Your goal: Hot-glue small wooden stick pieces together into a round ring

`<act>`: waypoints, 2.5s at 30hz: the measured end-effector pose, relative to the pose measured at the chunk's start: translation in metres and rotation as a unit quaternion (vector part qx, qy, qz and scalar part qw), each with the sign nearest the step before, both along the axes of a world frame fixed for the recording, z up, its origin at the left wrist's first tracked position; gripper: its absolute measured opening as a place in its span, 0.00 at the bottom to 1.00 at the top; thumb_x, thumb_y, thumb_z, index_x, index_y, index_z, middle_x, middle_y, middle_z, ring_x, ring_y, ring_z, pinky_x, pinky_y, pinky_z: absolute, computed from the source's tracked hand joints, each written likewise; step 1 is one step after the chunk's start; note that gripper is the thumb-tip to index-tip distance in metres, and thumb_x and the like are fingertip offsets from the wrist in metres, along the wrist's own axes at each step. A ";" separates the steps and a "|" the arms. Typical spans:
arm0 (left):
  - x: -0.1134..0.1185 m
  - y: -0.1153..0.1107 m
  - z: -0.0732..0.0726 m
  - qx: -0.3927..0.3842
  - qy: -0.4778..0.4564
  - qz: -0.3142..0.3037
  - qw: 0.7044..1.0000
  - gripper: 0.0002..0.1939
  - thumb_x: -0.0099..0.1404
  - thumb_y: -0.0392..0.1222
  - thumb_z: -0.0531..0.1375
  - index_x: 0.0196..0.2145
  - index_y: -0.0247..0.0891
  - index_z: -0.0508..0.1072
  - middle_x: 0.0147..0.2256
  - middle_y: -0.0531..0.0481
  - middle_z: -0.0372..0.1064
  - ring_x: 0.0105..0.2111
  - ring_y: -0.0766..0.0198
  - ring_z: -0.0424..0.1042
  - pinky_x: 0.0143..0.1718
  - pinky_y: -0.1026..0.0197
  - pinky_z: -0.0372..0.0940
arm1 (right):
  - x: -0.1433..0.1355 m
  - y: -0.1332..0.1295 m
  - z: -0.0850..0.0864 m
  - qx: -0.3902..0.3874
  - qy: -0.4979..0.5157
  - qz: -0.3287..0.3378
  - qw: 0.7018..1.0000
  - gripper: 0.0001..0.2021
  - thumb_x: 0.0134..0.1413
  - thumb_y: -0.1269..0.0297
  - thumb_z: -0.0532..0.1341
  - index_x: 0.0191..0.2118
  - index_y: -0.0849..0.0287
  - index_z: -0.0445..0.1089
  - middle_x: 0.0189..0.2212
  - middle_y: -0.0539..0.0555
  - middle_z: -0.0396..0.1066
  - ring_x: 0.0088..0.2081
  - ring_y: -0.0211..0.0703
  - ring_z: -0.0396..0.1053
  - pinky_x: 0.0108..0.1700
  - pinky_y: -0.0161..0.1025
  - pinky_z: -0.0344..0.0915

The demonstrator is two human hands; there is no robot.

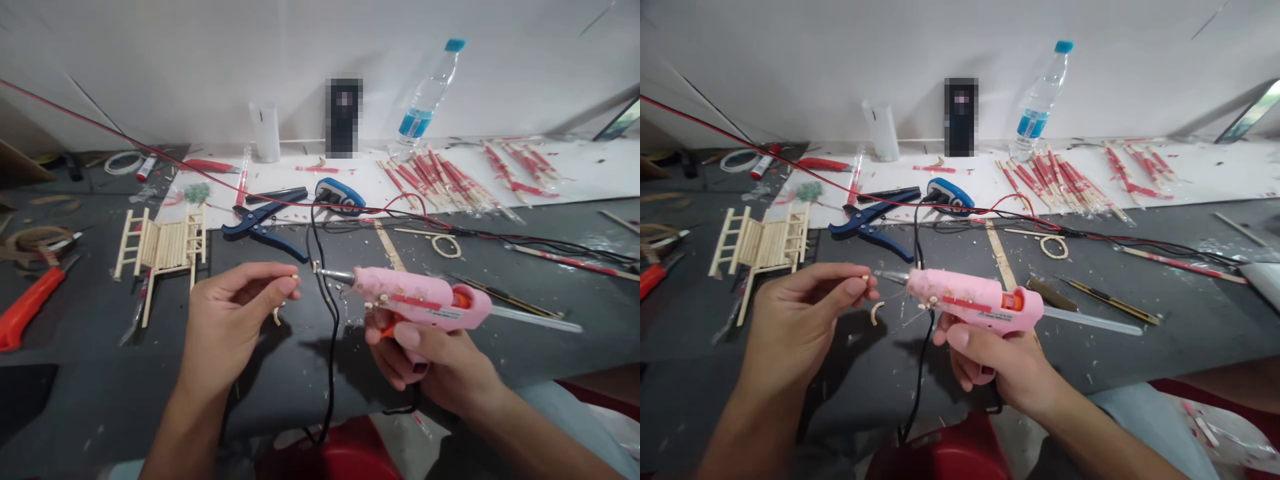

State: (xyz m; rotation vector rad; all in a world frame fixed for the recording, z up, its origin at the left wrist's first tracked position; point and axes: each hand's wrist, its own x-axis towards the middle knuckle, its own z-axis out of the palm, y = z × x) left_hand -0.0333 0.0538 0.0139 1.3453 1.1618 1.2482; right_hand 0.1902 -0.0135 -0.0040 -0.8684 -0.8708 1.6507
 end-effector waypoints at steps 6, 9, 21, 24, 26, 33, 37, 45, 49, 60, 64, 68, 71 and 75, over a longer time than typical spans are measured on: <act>0.020 -0.003 -0.003 -0.011 -0.173 -0.025 0.985 0.09 0.55 0.47 0.79 0.32 0.48 0.86 0.26 0.57 0.81 0.27 0.65 0.84 0.29 0.72 0.75 | 0.001 -0.005 -0.005 -0.007 -0.003 0.001 1.000 0.17 0.54 0.47 0.72 0.35 0.58 0.78 0.14 0.43 0.58 0.16 0.31 0.47 0.16 0.33 0.52; 0.024 -0.006 -0.003 0.003 -0.187 -0.026 0.982 0.08 0.57 0.46 0.78 0.30 0.46 0.85 0.24 0.56 0.80 0.27 0.65 0.84 0.25 0.73 0.72 | 0.001 -0.005 -0.002 -0.004 0.008 0.009 1.000 0.15 0.54 0.49 0.71 0.33 0.56 0.76 0.15 0.43 0.56 0.16 0.32 0.45 0.16 0.34 0.52; 0.026 -0.008 -0.005 0.021 -0.197 -0.058 0.978 0.07 0.64 0.38 0.74 0.36 0.53 0.87 0.33 0.58 0.86 0.36 0.69 0.85 0.33 0.76 0.73 | 0.006 -0.008 -0.003 0.006 -0.054 0.001 0.999 0.15 0.59 0.48 0.69 0.36 0.55 0.75 0.19 0.46 0.61 0.19 0.35 0.52 0.21 0.36 0.55; 0.029 -0.010 -0.004 0.018 -0.197 -0.046 0.979 0.07 0.65 0.37 0.74 0.35 0.51 0.87 0.33 0.59 0.85 0.35 0.69 0.85 0.33 0.76 0.73 | 0.010 -0.011 -0.001 0.053 -0.150 -0.019 0.987 0.15 0.63 0.49 0.68 0.33 0.54 0.71 0.24 0.48 0.63 0.24 0.39 0.56 0.24 0.37 0.57; 0.031 -0.011 -0.005 0.015 -0.201 -0.033 0.979 0.05 0.65 0.39 0.74 0.35 0.51 0.86 0.31 0.60 0.84 0.34 0.71 0.84 0.33 0.76 0.73 | 0.010 -0.012 0.002 0.087 -0.197 -0.035 0.976 0.17 0.64 0.49 0.67 0.30 0.54 0.66 0.25 0.48 0.60 0.26 0.40 0.56 0.25 0.38 0.57; 0.032 -0.012 -0.008 0.019 -0.183 -0.015 0.983 0.02 0.66 0.44 0.74 0.35 0.51 0.86 0.30 0.60 0.82 0.32 0.73 0.83 0.38 0.74 0.74 | 0.011 -0.010 -0.001 0.092 -0.231 -0.037 0.968 0.18 0.65 0.52 0.65 0.28 0.54 0.62 0.25 0.47 0.58 0.25 0.39 0.55 0.25 0.39 0.54; 0.033 -0.012 -0.007 0.016 -0.182 -0.009 0.983 0.03 0.66 0.41 0.74 0.36 0.50 0.86 0.31 0.58 0.83 0.32 0.69 0.84 0.36 0.72 0.75 | 0.012 -0.013 -0.009 0.094 -0.231 -0.033 0.968 0.16 0.65 0.55 0.64 0.28 0.54 0.62 0.24 0.47 0.57 0.25 0.39 0.55 0.25 0.39 0.54; 0.035 -0.012 -0.006 0.032 -0.158 0.014 0.987 0.10 0.64 0.31 0.73 0.35 0.48 0.85 0.32 0.58 0.84 0.32 0.69 0.84 0.37 0.72 0.77 | 0.010 -0.013 -0.007 0.087 -0.240 -0.040 0.966 0.14 0.61 0.61 0.62 0.26 0.54 0.60 0.23 0.46 0.56 0.25 0.39 0.54 0.27 0.40 0.52; 0.036 -0.014 -0.002 0.043 -0.123 0.039 0.991 0.12 0.61 0.30 0.73 0.33 0.49 0.85 0.32 0.60 0.84 0.32 0.70 0.84 0.37 0.75 0.76 | 0.009 -0.011 -0.002 0.088 -0.255 -0.040 0.962 0.12 0.56 0.66 0.60 0.24 0.53 0.58 0.22 0.47 0.55 0.25 0.39 0.54 0.26 0.40 0.51; 0.039 -0.015 0.000 0.062 -0.093 0.069 0.991 0.14 0.58 0.28 0.75 0.32 0.50 0.85 0.31 0.63 0.84 0.32 0.73 0.83 0.37 0.78 0.75 | 0.009 -0.012 -0.004 0.075 -0.254 -0.028 0.964 0.09 0.52 0.67 0.58 0.24 0.53 0.58 0.21 0.45 0.56 0.23 0.39 0.54 0.25 0.39 0.50; 0.038 -0.015 -0.001 0.066 -0.096 0.065 0.991 0.15 0.58 0.27 0.75 0.32 0.50 0.86 0.32 0.64 0.84 0.33 0.73 0.84 0.38 0.78 0.75 | 0.008 -0.011 -0.003 0.080 -0.254 -0.024 0.964 0.09 0.51 0.69 0.58 0.24 0.54 0.58 0.21 0.45 0.56 0.24 0.38 0.54 0.26 0.39 0.51; 0.037 -0.016 -0.001 0.062 -0.101 0.058 0.991 0.15 0.58 0.27 0.74 0.32 0.51 0.85 0.32 0.65 0.84 0.33 0.75 0.83 0.38 0.80 0.74 | 0.008 -0.010 -0.003 0.074 -0.251 -0.013 0.965 0.09 0.52 0.68 0.58 0.24 0.54 0.57 0.21 0.45 0.55 0.23 0.38 0.53 0.26 0.39 0.49; 0.038 -0.015 -0.002 0.063 -0.103 0.057 0.991 0.15 0.59 0.27 0.74 0.32 0.51 0.85 0.32 0.64 0.84 0.33 0.75 0.83 0.38 0.79 0.75 | 0.008 -0.010 -0.002 0.075 -0.255 -0.015 0.964 0.10 0.51 0.69 0.57 0.24 0.54 0.57 0.21 0.45 0.54 0.24 0.38 0.53 0.26 0.40 0.49; 0.038 -0.014 -0.003 0.067 -0.101 0.060 0.991 0.15 0.58 0.27 0.75 0.32 0.51 0.86 0.32 0.64 0.84 0.33 0.74 0.83 0.37 0.79 0.75 | 0.008 -0.010 -0.002 0.072 -0.263 -0.011 0.962 0.10 0.51 0.70 0.57 0.24 0.54 0.57 0.21 0.45 0.54 0.24 0.38 0.52 0.26 0.40 0.48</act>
